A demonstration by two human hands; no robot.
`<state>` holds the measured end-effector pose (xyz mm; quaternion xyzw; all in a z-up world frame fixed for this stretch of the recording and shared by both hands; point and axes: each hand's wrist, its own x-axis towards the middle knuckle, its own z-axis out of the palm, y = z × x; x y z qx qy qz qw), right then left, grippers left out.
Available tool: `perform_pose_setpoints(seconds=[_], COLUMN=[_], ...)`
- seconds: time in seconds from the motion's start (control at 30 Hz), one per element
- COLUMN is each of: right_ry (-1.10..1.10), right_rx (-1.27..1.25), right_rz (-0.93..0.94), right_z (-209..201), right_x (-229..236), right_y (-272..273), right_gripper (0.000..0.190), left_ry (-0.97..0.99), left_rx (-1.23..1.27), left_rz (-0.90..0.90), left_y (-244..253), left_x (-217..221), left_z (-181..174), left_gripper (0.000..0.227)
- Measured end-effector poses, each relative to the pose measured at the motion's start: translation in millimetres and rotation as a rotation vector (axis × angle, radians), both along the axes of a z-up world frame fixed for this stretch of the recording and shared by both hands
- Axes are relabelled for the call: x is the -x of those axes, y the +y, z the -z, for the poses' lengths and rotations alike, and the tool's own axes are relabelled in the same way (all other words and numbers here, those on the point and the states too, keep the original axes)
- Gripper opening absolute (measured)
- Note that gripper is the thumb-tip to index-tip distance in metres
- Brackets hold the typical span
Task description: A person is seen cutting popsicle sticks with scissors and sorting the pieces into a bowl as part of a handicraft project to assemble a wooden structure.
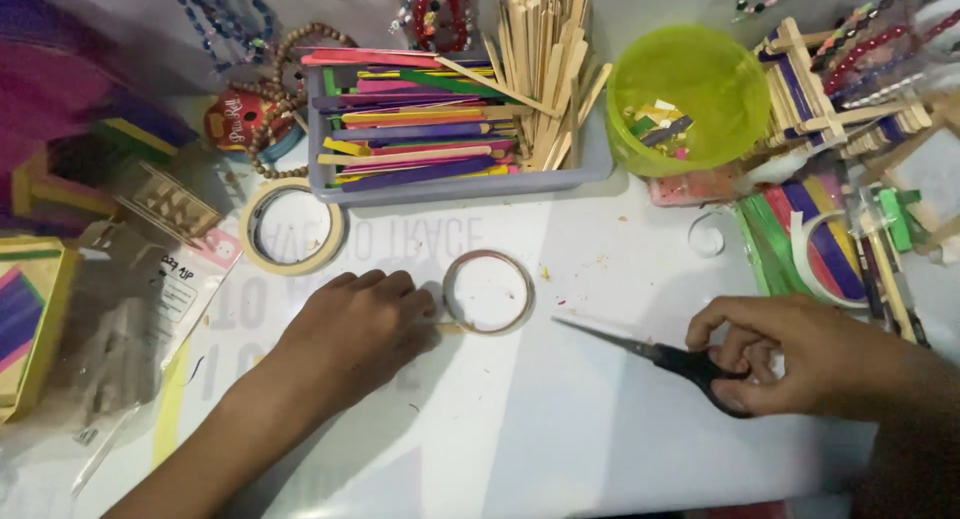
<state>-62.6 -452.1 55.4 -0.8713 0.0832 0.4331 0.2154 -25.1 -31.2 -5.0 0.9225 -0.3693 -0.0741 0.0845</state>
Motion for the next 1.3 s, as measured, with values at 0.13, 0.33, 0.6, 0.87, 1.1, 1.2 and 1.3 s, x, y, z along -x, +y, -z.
perform_pose_setpoints(seconds=[0.13, 0.33, 0.6, 0.87, 1.1, 1.2, 1.3], right_ry=[-0.197, -0.629, -0.955, -0.332, -0.931, -1.076, -1.121], right_rx=[-0.143, -0.256, -0.3, 0.102, -0.197, -0.467, -0.333], right_rz=[-0.019, -0.167, -0.308, -0.009, -0.653, -0.42, -0.568], right_z=[-3.9, 1.2, 29.9, 1.3, 23.8, 20.3, 14.9], right_x=[-11.3, -27.3, -30.4, -19.9, 15.8, 21.2, 17.2], right_y=[-2.8, 41.0, 46.1, 26.6, 93.5, 119.1, 104.5], right_gripper=[0.063, 0.054, 0.031, 0.056, 0.039, 0.004, 0.013], left_ry=[-0.087, -0.073, -0.048, -0.062, -0.429, -0.369, -0.424], left_rx=[0.132, 0.07, 0.106, -0.113, 0.313, 0.263, 0.122], left_rz=[0.085, 0.192, 0.17, -0.102, 0.156, 0.271, 0.292], left_y=[-29.3, -39.6, -18.7, 11.8, -51.5, -70.2, -70.0], left_x=[-3.1, -5.4, -12.1, -22.5, 12.1, 21.7, 20.8], left_z=[-17.7, 13.2, -17.3, -21.6, -38.0, -3.0, 14.8], left_gripper=[0.031, 0.016, 0.012, 0.01, 0.054, 0.054, 0.01])
